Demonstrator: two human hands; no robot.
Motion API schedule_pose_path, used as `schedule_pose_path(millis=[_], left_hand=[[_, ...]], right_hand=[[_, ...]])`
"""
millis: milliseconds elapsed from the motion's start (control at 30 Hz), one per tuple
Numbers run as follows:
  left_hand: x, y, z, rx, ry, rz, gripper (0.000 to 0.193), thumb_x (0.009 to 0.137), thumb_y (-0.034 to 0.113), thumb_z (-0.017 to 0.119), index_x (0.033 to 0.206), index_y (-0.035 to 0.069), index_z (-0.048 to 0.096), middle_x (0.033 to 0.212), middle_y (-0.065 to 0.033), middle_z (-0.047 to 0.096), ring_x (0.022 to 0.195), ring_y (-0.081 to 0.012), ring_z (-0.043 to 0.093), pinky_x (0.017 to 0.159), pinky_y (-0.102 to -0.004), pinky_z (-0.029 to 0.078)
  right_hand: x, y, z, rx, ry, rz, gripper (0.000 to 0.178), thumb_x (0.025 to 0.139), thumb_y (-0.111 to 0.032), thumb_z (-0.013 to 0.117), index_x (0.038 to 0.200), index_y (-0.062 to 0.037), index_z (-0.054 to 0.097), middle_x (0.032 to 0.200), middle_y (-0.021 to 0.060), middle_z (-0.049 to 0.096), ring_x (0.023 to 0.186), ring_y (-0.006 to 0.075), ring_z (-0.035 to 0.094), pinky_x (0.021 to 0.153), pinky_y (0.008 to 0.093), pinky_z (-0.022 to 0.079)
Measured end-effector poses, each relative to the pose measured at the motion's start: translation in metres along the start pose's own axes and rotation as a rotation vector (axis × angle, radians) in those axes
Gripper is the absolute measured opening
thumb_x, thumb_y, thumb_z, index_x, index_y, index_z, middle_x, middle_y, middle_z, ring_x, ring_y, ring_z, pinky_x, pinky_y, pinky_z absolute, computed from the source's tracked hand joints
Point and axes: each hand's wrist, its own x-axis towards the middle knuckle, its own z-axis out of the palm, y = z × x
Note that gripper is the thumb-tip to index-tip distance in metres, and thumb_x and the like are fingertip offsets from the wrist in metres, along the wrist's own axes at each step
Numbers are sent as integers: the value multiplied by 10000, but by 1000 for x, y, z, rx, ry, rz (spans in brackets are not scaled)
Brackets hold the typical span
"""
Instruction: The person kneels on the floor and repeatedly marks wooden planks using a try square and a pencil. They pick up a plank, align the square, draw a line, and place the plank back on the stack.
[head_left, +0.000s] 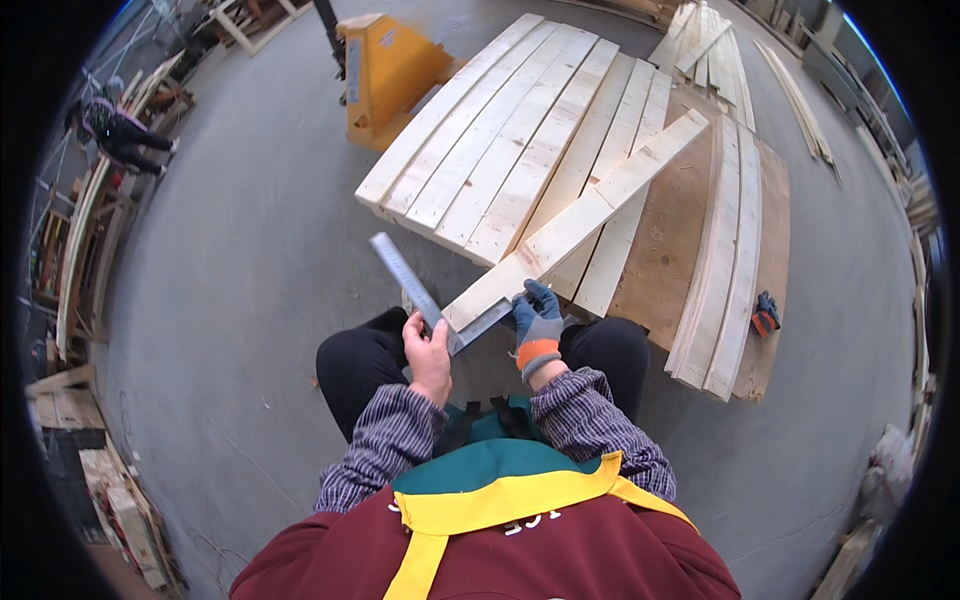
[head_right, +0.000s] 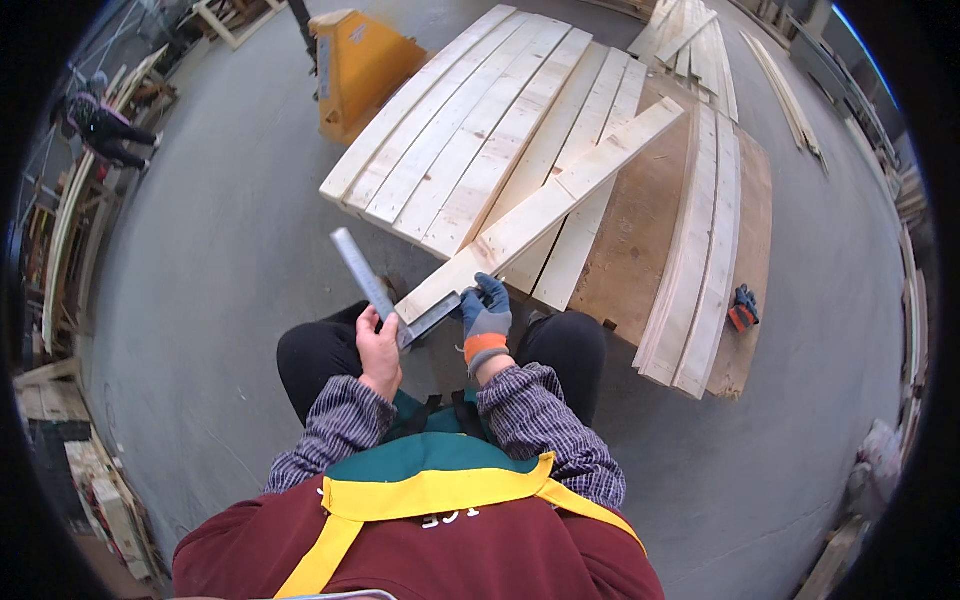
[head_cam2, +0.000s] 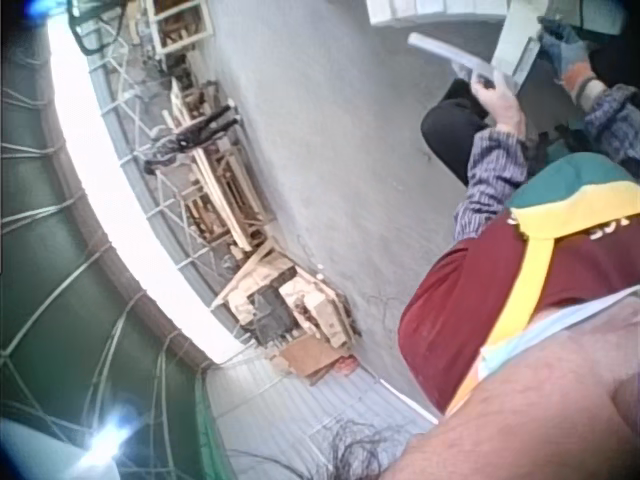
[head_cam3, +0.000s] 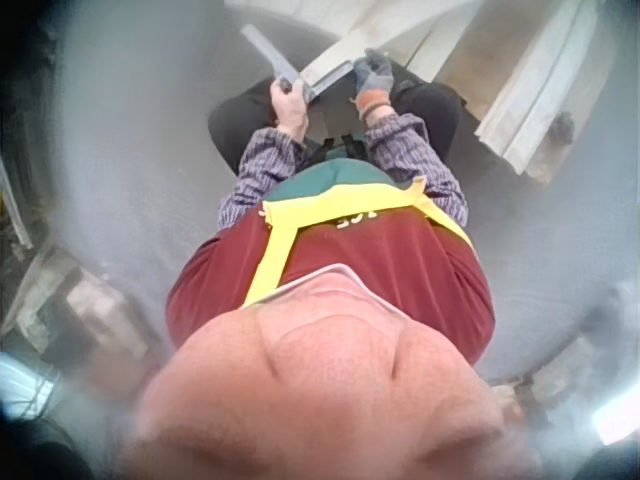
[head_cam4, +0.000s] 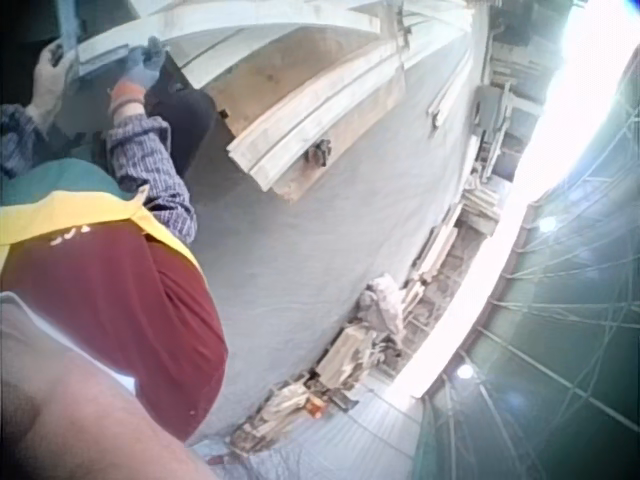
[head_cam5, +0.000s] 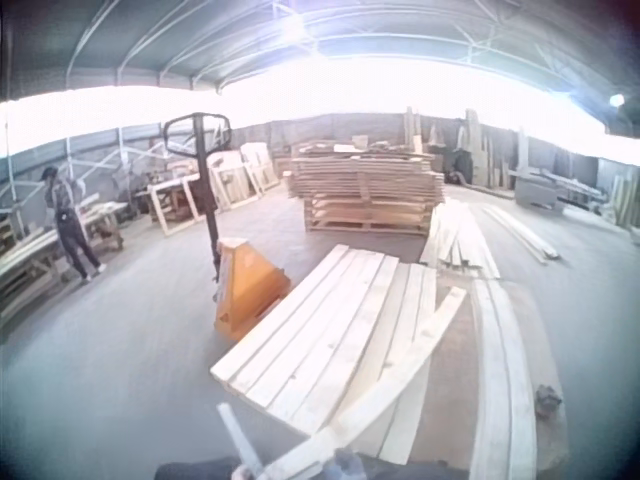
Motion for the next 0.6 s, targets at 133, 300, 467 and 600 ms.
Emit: schedule_pose_path(millis=[133,300,467,600], left_hand=[[22,57,27,-345,-189,-69,424,930,-27,500,1321,7,339,1091,-139,570,937,-214,601,863,-354,506],[131,102,91,-278,-193,-75,336,933,-31,481,1255,-45,386,1050,-182,599,928,-266,643,862,-369,549],[210,82,149,-277,-210,-115,204,957,29,495,1150,-17,450,1049,-168,599,876,-242,642,792,-336,547],[219,51,126,333,-86,-77,371,927,167,602,1246,26,478,1108,-84,579,828,-129,543,708,-266,482]], right_hand=[[9,-27,9,172,32,16,310,862,41,607,1155,-55,577,905,59,600,736,131,605,613,266,537],[27,-43,-15,197,88,-71,345,867,44,587,1192,-68,558,879,56,610,728,168,646,622,283,565],[24,-37,-17,139,128,-8,374,878,48,574,1233,-61,527,892,59,587,720,141,624,591,256,542],[31,-22,-18,233,110,10,377,881,56,576,1237,-60,533,880,48,578,698,147,609,576,275,541]])
